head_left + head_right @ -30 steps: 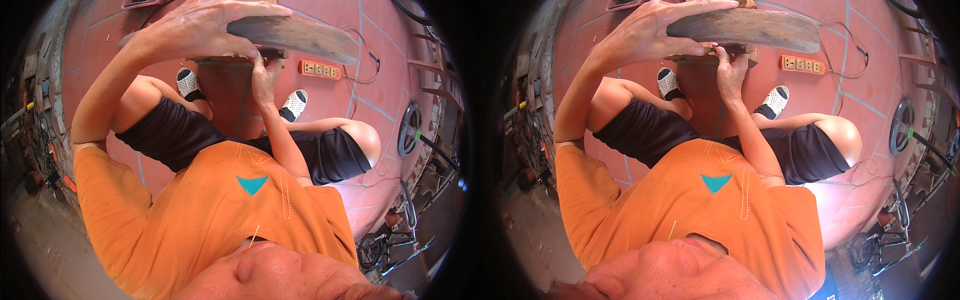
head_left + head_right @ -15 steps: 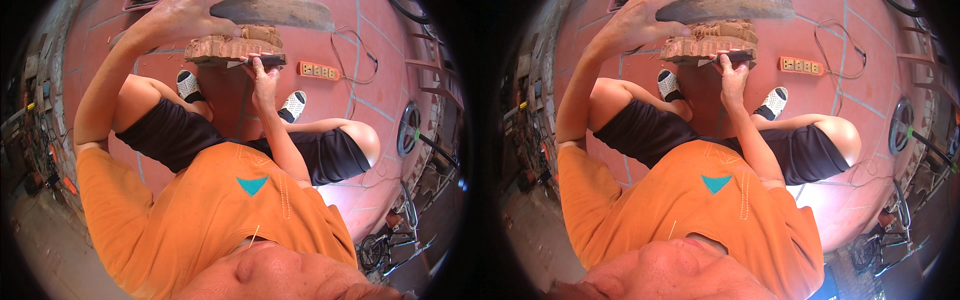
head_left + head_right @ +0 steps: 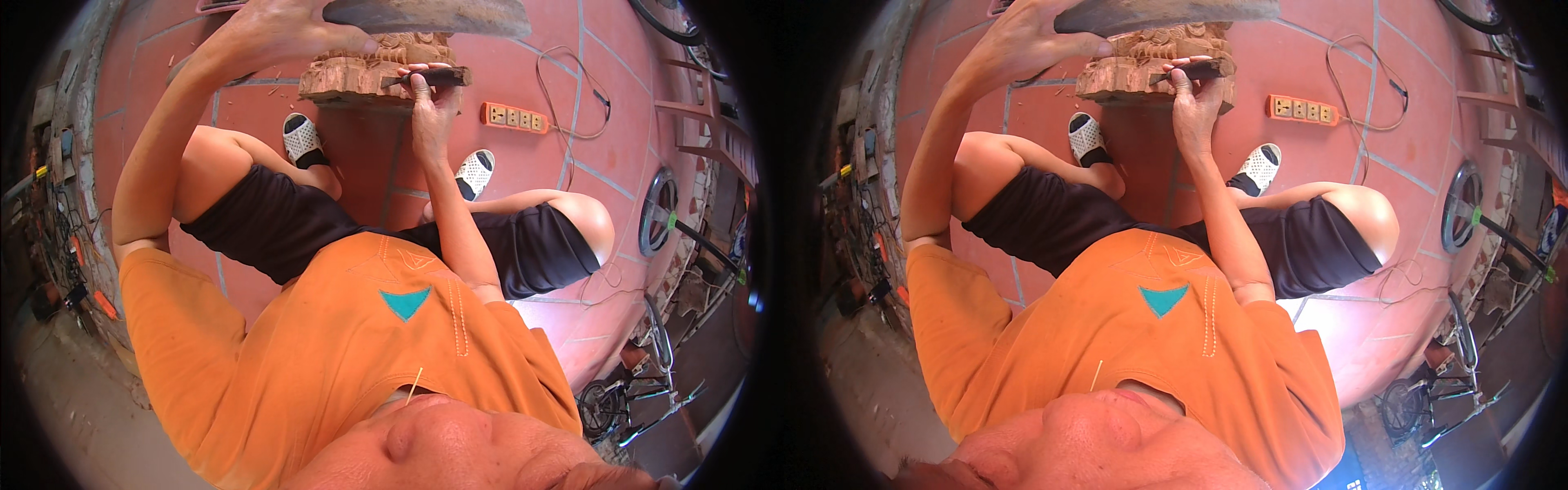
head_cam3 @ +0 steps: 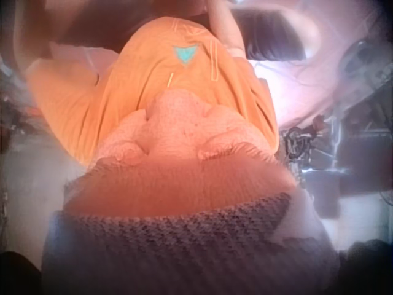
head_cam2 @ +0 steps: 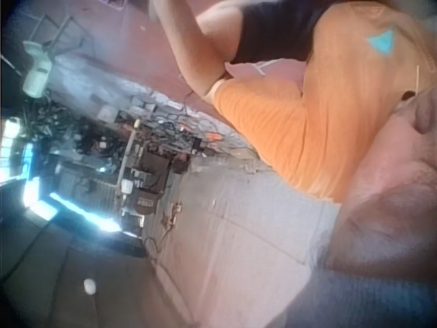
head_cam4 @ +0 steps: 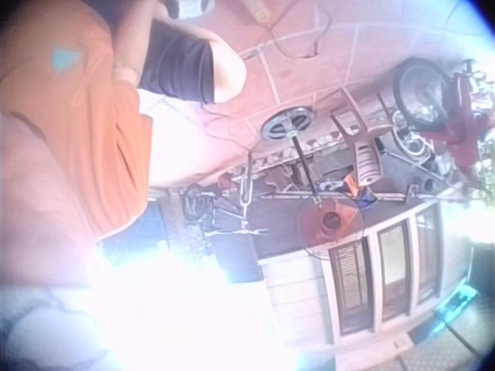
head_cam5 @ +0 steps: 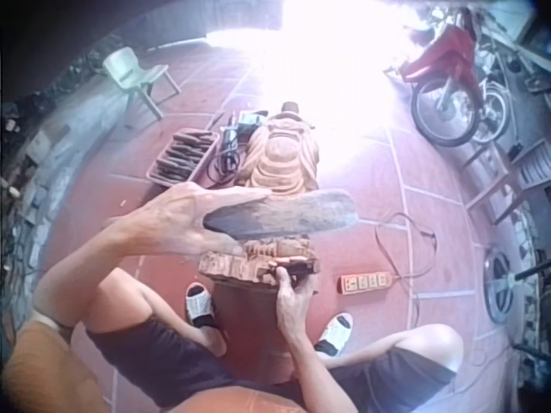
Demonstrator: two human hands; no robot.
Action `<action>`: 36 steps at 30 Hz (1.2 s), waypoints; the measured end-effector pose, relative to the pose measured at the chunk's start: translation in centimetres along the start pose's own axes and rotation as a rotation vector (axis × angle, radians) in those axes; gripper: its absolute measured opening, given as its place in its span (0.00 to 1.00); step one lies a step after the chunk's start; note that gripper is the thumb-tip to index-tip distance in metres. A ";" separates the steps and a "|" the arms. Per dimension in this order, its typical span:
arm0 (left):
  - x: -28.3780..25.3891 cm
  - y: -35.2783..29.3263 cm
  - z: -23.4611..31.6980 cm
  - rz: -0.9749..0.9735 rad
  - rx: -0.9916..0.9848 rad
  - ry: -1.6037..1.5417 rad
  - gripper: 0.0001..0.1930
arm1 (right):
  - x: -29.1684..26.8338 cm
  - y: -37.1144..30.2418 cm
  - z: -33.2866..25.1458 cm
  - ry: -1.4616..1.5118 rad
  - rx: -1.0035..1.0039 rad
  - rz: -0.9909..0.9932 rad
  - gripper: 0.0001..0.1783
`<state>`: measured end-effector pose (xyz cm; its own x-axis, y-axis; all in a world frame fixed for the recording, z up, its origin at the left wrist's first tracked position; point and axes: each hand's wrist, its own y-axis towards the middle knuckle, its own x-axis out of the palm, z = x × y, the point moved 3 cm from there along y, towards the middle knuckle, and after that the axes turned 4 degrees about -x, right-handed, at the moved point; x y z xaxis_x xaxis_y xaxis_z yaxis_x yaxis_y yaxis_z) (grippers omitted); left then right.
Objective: The person sits on the floor and carves a wooden block using a chisel and mallet. They repeatedly strike the chisel to shape the wood, occasionally adjusting the chisel position.
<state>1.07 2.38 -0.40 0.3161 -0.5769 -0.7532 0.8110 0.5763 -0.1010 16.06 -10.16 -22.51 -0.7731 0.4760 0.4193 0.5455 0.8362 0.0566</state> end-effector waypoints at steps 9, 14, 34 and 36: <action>1.6 -0.5 -0.2 0.157 -0.005 -0.757 0.40 | 0.8 1.8 -1.1 -0.094 0.098 -0.158 0.12; 1.1 -4.4 0.6 0.017 0.130 -1.337 0.40 | 0.4 3.3 -1.0 -0.206 -0.065 -0.228 0.16; 15.8 -11.9 -3.1 0.657 -0.415 -1.310 0.41 | 5.9 7.7 -3.1 -0.960 -0.213 -0.840 0.26; 16.1 -12.1 -3.5 0.671 -0.415 -1.310 0.40 | 6.5 8.3 -2.9 -0.981 -0.172 -0.927 0.26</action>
<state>-5.39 -11.88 -13.57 0.9369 -0.1133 0.3306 0.2253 0.9190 -0.3236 16.49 -0.93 -16.65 -0.7457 -0.1810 -0.6413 -0.3184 0.9422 0.1044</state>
